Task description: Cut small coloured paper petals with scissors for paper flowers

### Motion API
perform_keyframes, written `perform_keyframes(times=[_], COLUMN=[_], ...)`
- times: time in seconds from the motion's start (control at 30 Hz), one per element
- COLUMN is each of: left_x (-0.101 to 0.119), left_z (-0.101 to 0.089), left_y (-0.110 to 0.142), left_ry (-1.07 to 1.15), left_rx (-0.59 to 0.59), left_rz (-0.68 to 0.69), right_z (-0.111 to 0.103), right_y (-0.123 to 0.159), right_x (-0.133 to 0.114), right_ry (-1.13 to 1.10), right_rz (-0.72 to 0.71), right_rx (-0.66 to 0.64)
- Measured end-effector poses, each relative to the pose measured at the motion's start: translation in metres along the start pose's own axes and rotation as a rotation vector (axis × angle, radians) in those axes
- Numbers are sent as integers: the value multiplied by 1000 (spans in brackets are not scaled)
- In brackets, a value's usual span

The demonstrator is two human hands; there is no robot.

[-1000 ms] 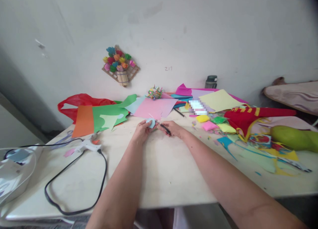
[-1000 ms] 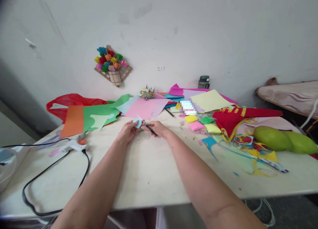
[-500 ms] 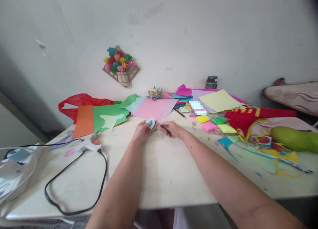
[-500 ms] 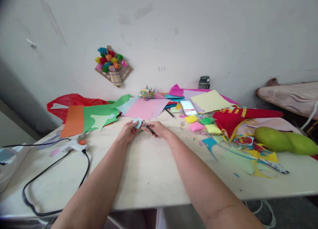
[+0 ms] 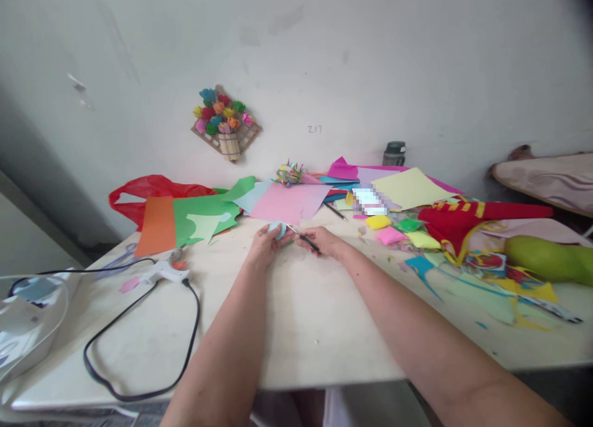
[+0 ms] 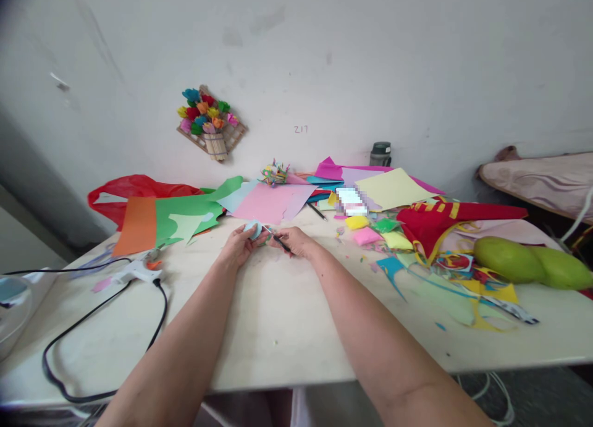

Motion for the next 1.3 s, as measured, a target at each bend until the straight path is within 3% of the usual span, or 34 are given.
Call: perform_keyframes(times=[0.23, 0.5, 0.77, 1.3], left_x=[5, 10, 5, 1], left_z=[-4, -2, -1, 0], left_y=[1, 2, -1, 1], left_ry=[-35, -102, -132, -90], left_rx=[65, 4, -55, -4], left_rz=[49, 101, 67, -22], right_z=[-1, -4, -3, 0], right_y=[9, 8, 8, 3], right_x=[-14, -15, -17, -12], right_ry=[6, 9, 12, -30], right_rz=[34, 28, 29, -17], right_rx=[-25, -42, -44, -49])
Point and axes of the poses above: each hand's wrist, its own y-axis away from the middle knuckle, its own z-axis out of the palm, x = y × z, the point moved 7 cm from there along -y, towards the middle knuckle, and after that the axes turned 14 degrees about -z, right-handed, at the moved point
